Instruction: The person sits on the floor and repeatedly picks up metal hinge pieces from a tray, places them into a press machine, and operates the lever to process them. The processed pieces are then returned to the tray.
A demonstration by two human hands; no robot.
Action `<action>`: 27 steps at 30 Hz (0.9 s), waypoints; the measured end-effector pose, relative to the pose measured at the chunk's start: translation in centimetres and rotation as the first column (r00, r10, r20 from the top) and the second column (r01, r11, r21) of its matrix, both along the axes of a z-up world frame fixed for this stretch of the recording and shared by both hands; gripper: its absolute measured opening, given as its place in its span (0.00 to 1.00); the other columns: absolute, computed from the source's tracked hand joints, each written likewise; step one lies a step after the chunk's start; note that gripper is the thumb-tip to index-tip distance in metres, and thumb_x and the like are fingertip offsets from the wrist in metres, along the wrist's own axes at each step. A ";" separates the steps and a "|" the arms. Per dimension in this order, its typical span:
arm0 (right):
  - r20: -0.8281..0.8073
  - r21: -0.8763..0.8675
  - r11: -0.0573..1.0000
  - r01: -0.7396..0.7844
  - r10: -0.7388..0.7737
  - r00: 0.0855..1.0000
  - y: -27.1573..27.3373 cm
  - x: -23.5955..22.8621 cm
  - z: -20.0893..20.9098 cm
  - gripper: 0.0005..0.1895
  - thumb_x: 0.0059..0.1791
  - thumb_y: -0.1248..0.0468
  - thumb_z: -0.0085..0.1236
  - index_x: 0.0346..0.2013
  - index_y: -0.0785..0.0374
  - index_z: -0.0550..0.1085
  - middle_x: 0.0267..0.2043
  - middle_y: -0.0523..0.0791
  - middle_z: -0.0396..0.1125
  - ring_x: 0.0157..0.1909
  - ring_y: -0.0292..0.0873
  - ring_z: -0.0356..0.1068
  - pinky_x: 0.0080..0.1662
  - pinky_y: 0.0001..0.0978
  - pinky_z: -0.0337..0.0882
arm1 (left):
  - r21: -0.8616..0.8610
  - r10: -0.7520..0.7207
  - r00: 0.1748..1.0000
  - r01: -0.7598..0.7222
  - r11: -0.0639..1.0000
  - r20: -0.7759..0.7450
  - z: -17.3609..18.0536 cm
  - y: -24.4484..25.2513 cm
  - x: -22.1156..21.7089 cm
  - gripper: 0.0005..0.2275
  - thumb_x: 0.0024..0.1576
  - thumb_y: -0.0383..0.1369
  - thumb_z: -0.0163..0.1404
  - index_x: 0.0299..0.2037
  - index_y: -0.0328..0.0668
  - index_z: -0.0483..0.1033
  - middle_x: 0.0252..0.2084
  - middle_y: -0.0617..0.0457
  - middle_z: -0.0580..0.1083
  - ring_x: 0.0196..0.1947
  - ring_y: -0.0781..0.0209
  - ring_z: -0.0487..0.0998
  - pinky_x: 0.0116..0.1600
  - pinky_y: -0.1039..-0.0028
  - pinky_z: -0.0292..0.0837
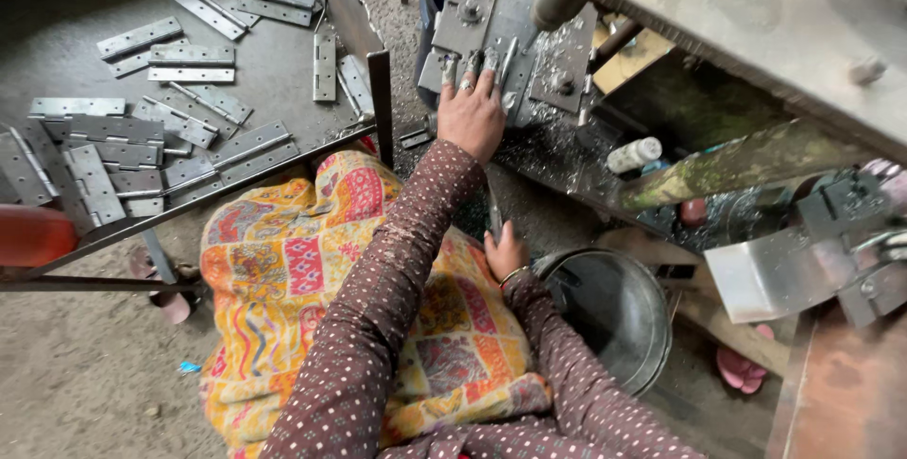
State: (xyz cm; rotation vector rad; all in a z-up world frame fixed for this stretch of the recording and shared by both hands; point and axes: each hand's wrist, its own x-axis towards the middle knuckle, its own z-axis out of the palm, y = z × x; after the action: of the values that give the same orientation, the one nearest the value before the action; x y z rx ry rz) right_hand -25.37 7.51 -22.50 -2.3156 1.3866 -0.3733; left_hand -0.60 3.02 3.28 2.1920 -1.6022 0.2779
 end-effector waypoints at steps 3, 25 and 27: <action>0.045 0.035 0.999 0.017 -0.018 0.999 -0.6 -0.6 0.9 0.32 0.47 0.48 0.59 0.57 0.67 0.65 0.31 0.61 0.71 0.32 0.70 0.71 0.32 0.59 0.71 | 0.076 -0.042 0.998 0.045 0.996 -0.047 0.6 1.3 -0.1 0.16 0.62 0.34 0.43 0.54 0.33 0.76 0.62 0.45 0.71 0.62 0.47 0.71 0.71 0.44 0.54; -0.121 0.238 0.969 0.064 -0.036 0.992 -2.4 -0.3 6.4 0.25 0.47 0.45 0.59 0.46 0.61 0.70 0.34 0.57 0.74 0.37 0.64 0.75 0.38 0.56 0.72 | 0.092 -0.009 1.000 0.008 0.996 0.014 -0.8 -2.4 1.2 0.16 0.61 0.33 0.40 0.54 0.35 0.76 0.63 0.41 0.69 0.64 0.42 0.67 0.70 0.43 0.51; -0.161 0.325 0.946 -0.017 0.073 0.984 -3.2 -1.6 9.1 0.28 0.49 0.41 0.59 0.46 0.63 0.69 0.33 0.56 0.74 0.37 0.60 0.76 0.39 0.52 0.74 | 0.196 -0.028 0.999 0.035 0.980 -0.035 -1.3 -3.1 1.4 0.15 0.62 0.32 0.40 0.54 0.37 0.76 0.66 0.43 0.67 0.66 0.45 0.66 0.71 0.43 0.51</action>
State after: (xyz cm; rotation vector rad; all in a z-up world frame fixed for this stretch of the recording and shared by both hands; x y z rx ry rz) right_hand -26.95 4.26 -13.44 -2.1405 1.3538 0.0681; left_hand 0.80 -0.10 2.02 2.3007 -1.7093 0.0762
